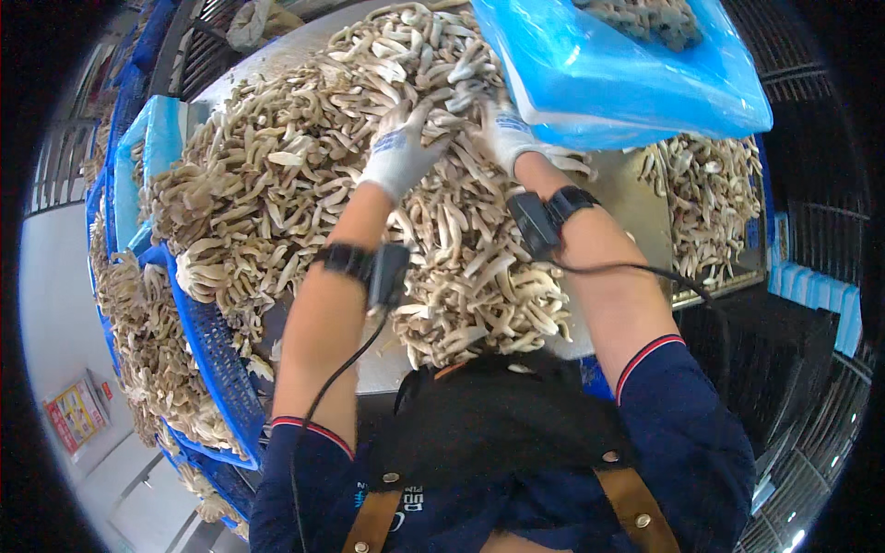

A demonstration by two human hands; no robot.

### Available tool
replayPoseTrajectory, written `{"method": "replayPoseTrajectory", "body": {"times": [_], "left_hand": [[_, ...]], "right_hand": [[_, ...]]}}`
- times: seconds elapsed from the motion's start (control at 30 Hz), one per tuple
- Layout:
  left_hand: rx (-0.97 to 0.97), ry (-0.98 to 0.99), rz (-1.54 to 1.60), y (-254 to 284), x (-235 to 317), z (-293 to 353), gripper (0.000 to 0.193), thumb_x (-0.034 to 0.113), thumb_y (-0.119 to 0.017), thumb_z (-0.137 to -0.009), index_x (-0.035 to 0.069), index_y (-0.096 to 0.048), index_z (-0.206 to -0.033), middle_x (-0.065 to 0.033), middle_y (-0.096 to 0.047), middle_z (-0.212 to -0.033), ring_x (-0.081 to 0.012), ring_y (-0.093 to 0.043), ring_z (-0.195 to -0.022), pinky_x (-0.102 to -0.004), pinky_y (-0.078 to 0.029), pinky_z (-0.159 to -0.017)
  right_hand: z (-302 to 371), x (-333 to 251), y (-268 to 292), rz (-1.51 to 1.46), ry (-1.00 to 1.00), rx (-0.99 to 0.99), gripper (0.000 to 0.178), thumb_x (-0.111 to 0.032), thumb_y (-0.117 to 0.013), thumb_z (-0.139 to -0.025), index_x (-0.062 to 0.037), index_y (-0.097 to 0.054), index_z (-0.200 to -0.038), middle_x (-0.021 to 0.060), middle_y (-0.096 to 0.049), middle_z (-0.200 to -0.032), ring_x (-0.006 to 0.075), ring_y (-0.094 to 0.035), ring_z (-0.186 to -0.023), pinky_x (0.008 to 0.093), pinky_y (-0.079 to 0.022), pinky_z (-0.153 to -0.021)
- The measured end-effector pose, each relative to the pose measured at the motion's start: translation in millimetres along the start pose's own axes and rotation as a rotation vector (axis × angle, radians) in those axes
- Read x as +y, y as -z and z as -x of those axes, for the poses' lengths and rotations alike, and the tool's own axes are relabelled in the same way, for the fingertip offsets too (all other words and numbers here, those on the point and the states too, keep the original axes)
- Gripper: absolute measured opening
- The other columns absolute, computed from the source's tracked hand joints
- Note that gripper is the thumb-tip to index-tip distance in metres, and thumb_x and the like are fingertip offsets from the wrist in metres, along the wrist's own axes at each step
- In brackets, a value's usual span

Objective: Inspecting and sorting a large quantity of mushrooms on an industrial processing table.

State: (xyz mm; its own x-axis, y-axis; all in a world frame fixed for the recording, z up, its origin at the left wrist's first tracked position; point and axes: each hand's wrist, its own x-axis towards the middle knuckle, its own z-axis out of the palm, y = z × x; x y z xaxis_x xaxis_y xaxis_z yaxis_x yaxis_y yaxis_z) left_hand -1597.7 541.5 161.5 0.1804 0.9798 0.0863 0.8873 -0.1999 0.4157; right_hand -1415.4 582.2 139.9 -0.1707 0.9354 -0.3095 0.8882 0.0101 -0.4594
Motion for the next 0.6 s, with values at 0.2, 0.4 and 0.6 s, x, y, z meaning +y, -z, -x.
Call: {"method": "replayPoseTrajectory", "body": {"times": [0.2,0.4,0.6], "left_hand": [[-0.137,-0.018,-0.031,-28,-2,12,0.055,0.031,-0.072,-0.072,0.012,-0.057,-0.121,-0.0248,-0.05,-0.123,-0.04,-0.054,-0.108,-0.0443,-0.044,-0.093],[-0.22,-0.2,0.128,-4,40,176,0.039,0.017,-0.073,-0.067,0.011,-0.063,-0.105,-0.0213,-0.053,-0.122,-0.0332,-0.055,-0.106,-0.0464,-0.044,-0.092],[-0.171,-0.016,0.293,25,40,250,0.034,0.013,-0.069,-0.069,0.01,-0.063,-0.102,-0.0205,-0.054,-0.119,-0.0368,-0.055,-0.107,-0.0474,-0.045,-0.092]], "right_hand": [[-5,1,-8,0.012,-0.013,-0.337,0.068,-0.047,-0.059,-0.081,-0.0059,-0.045,-0.133,0.0208,-0.041,-0.136,0.0373,-0.042,-0.125,0.0474,-0.035,-0.104],[163,14,-20,0.115,0.432,-0.52,0.06,-0.037,-0.067,-0.076,-0.0076,-0.05,-0.126,0.0239,-0.045,-0.128,0.0387,-0.043,-0.122,0.0468,-0.035,-0.105],[195,30,20,-0.037,0.651,-0.742,0.058,-0.044,-0.067,-0.081,-0.0009,-0.055,-0.117,0.022,-0.058,-0.111,0.0344,-0.057,-0.104,0.0406,-0.046,-0.091]]}}
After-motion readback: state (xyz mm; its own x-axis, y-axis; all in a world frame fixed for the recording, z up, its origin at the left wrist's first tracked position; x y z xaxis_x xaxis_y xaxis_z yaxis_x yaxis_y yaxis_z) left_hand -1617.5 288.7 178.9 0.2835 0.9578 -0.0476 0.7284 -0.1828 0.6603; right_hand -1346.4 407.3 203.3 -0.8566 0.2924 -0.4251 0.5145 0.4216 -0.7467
